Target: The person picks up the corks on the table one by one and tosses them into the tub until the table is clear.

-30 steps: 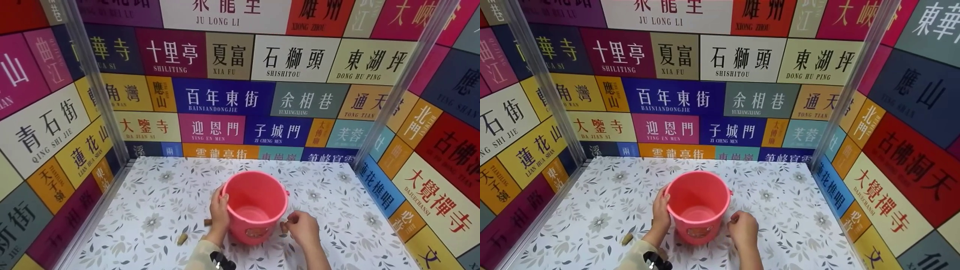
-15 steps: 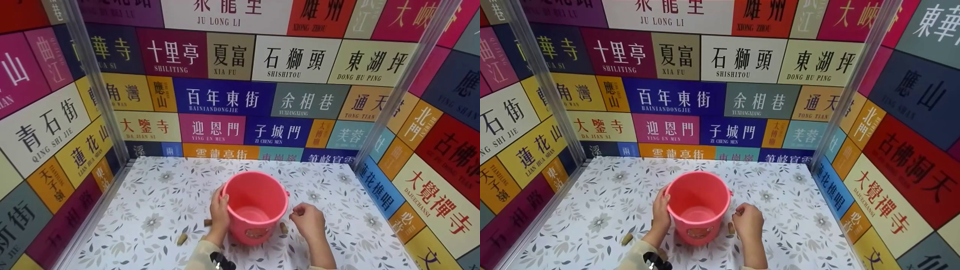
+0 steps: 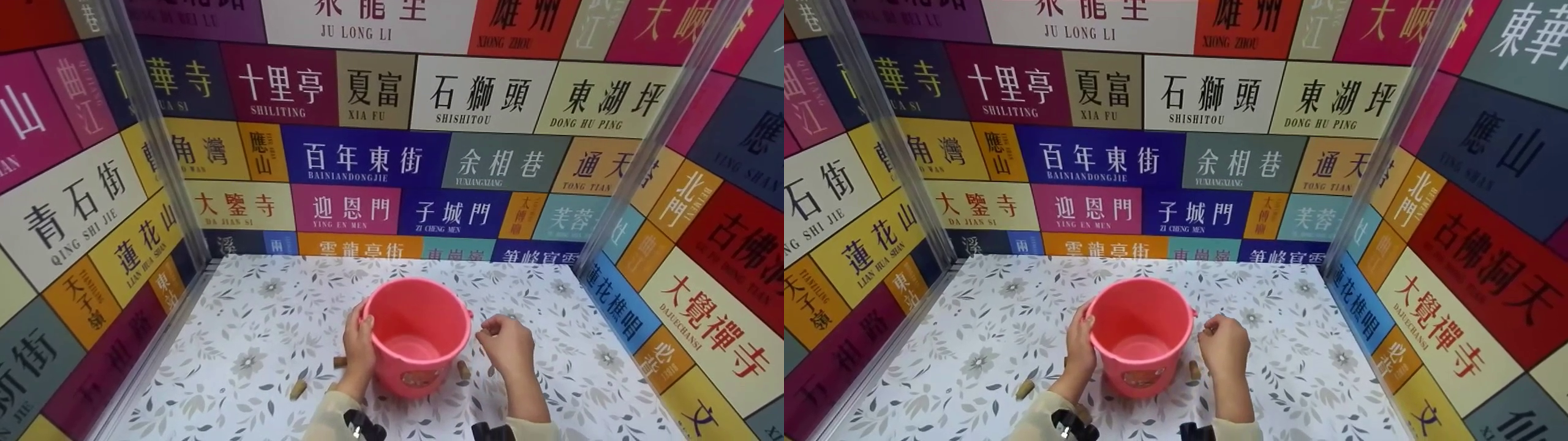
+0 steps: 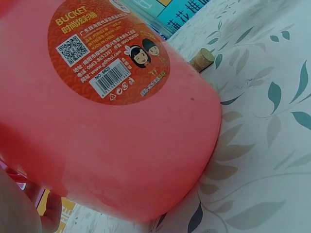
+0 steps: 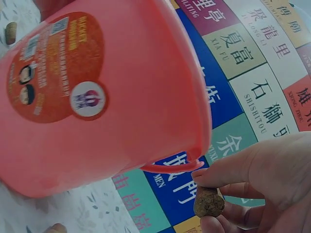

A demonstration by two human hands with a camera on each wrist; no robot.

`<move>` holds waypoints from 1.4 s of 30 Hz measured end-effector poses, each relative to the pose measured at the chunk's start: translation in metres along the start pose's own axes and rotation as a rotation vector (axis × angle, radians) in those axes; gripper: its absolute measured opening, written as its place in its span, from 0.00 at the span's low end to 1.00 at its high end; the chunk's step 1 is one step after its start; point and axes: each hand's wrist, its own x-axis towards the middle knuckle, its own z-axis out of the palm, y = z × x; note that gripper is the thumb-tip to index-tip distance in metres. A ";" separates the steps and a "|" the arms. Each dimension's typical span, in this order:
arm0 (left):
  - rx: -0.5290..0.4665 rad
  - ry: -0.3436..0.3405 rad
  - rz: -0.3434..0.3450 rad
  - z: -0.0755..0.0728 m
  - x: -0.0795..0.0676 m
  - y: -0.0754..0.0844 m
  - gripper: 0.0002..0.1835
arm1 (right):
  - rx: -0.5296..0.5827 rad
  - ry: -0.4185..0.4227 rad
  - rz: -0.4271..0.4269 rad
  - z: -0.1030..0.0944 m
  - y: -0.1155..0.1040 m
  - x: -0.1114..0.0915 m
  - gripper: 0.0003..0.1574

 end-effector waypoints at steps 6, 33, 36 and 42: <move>-0.003 0.008 0.013 0.001 -0.001 0.000 0.23 | -0.006 0.018 -0.015 -0.005 -0.005 0.006 0.08; 0.014 0.010 0.006 0.000 0.001 0.000 0.23 | 0.020 0.073 -0.052 -0.014 -0.024 0.022 0.08; 0.001 0.022 0.027 0.001 0.000 0.000 0.23 | 0.030 0.079 -0.067 -0.013 -0.027 0.023 0.09; -0.017 0.032 0.036 0.001 -0.001 0.000 0.23 | 0.059 0.069 -0.073 -0.010 -0.032 0.022 0.09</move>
